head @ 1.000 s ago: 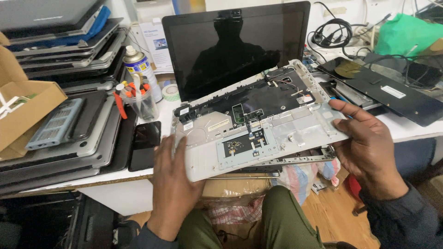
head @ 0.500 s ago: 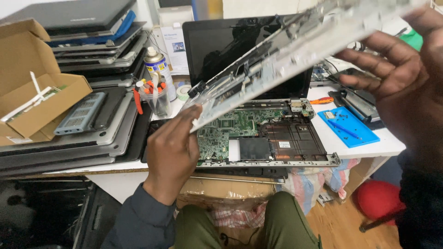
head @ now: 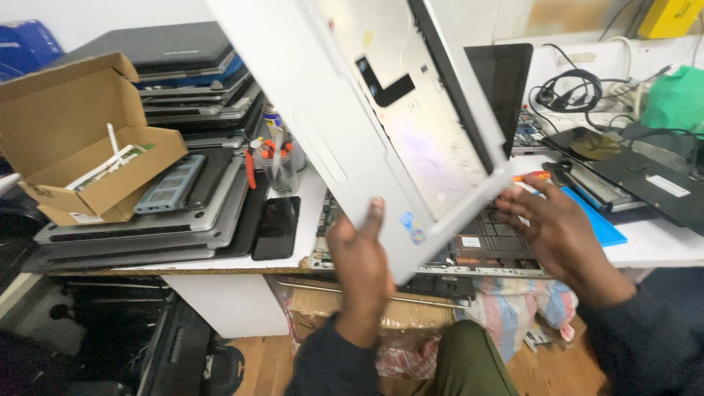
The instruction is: Connecting internal ribbon cables and installing the palmrest assembly onto a laptop chassis.
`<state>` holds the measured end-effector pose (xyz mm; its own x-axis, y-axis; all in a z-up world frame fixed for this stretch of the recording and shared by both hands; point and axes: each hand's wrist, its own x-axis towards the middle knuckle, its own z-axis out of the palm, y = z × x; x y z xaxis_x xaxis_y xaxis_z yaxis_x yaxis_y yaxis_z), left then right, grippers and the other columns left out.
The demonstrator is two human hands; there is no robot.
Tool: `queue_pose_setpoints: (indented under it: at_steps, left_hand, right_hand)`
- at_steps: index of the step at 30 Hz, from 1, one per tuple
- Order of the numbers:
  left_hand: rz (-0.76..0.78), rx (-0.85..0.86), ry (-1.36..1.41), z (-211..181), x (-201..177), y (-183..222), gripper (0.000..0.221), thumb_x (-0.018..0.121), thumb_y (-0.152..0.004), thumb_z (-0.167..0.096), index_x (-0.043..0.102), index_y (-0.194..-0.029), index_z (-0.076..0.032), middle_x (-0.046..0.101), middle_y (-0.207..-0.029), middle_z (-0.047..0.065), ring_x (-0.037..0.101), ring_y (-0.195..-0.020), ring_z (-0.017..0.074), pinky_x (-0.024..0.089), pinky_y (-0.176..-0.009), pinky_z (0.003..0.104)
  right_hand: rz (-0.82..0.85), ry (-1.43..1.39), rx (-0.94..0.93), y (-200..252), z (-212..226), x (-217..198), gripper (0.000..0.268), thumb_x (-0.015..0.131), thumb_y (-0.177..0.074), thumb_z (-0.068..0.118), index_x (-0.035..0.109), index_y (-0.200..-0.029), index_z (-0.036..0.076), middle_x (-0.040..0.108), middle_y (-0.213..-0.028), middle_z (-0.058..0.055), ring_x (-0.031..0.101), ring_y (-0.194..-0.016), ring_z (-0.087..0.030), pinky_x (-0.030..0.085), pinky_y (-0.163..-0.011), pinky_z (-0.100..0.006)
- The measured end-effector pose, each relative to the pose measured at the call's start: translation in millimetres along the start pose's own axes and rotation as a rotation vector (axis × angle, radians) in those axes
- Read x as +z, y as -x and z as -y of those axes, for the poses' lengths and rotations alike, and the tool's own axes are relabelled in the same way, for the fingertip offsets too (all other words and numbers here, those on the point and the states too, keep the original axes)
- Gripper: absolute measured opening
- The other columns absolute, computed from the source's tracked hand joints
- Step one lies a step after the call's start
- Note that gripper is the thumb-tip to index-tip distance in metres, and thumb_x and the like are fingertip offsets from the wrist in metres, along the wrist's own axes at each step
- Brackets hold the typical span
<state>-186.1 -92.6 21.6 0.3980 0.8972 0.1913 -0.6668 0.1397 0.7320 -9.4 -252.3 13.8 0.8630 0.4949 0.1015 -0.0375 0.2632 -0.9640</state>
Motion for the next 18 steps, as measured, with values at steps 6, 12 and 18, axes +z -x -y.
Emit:
queue_pose_setpoints:
  at_steps: [6,12,18]
  left_hand:
    - [-0.310,-0.477,0.403,12,26,44,0.040,0.068,-0.083,0.001,0.065,-0.121,0.013,0.073,-0.120,0.035,0.070,-0.109,0.0503,0.056,-0.095,0.062]
    - [-0.275,-0.496,0.510,65,22,74,0.047,0.062,-0.080,0.011,0.069,-0.126,0.019,0.075,-0.122,0.038,0.070,-0.112,0.0498,0.055,-0.099,0.058]
    - [0.222,-0.632,0.011,115,-48,89,0.037,0.081,-0.068,0.001,0.077,-0.104,0.008,0.079,-0.100,0.016,0.076,-0.086,0.0186,0.065,-0.072,0.026]
  right_hand:
    - [0.077,-0.355,0.177,63,-1,39,0.050,0.034,-0.099,0.016,0.047,-0.143,-0.003,0.056,-0.139,-0.026,0.053,-0.120,-0.043,0.040,-0.102,-0.058]
    - [-0.128,-0.353,0.126,67,-11,38,0.052,0.032,-0.094,-0.001,0.042,-0.145,-0.006,0.052,-0.143,-0.028,0.050,-0.125,-0.045,0.039,-0.111,-0.057]
    - [-0.127,-0.165,0.104,39,-40,-25,0.041,0.038,-0.101,0.009,0.048,-0.138,-0.005,0.058,-0.129,-0.029,0.056,-0.105,-0.046,0.046,-0.095,-0.057]
